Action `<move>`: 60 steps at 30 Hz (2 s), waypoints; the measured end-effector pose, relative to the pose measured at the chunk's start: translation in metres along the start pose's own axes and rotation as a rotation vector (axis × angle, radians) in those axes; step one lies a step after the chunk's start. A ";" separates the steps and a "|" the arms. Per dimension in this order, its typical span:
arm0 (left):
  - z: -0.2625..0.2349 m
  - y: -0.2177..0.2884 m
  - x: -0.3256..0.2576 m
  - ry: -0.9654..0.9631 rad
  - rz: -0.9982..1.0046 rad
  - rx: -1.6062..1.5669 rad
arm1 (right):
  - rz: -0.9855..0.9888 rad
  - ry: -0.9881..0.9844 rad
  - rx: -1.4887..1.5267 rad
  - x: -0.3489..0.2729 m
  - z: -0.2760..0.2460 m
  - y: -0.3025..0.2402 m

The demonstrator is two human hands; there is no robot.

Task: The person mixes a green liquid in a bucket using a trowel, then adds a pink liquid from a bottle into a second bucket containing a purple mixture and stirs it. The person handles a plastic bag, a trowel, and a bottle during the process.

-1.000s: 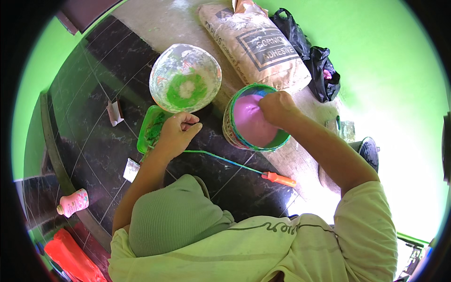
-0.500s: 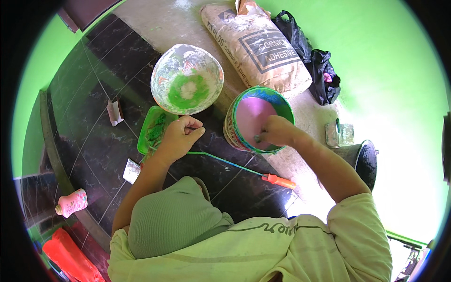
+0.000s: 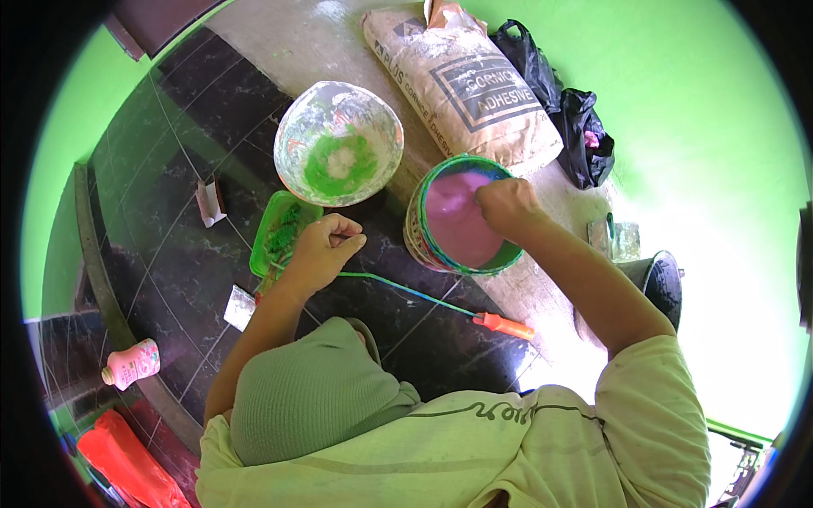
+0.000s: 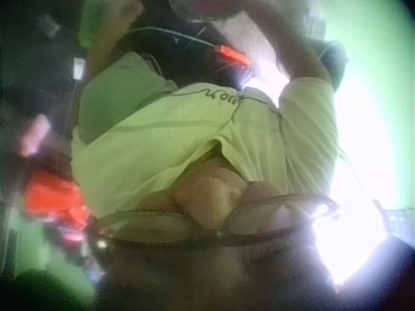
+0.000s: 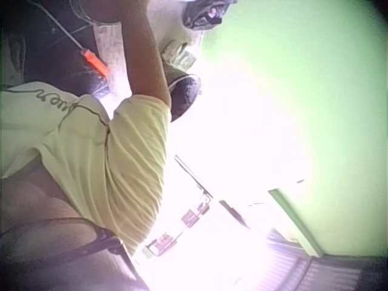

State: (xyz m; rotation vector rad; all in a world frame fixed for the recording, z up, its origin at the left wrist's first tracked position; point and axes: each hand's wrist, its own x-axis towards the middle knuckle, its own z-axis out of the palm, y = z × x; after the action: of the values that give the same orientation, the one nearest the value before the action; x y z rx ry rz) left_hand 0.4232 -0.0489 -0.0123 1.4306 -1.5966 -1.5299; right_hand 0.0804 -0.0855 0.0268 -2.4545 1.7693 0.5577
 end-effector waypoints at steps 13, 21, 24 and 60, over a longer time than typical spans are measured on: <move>-0.002 -0.007 0.005 -0.014 -0.001 0.000 | -0.011 -0.124 0.436 -0.034 -0.001 -0.026; -0.017 -0.015 -0.006 0.080 -0.036 -0.037 | -0.026 0.146 0.133 -0.003 -0.002 -0.032; -0.032 -0.024 -0.011 0.207 -0.017 -0.060 | -0.033 0.158 0.008 -0.002 0.009 -0.013; -0.253 -0.250 -0.180 1.748 -0.448 0.474 | -0.114 -0.151 0.156 -0.036 -0.020 -0.035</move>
State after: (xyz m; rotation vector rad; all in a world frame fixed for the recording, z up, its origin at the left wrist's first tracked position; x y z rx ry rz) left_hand 0.7886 0.0594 -0.1286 2.3052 -0.4449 0.3382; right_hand 0.1083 -0.0460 0.0512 -2.3241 1.5435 0.5560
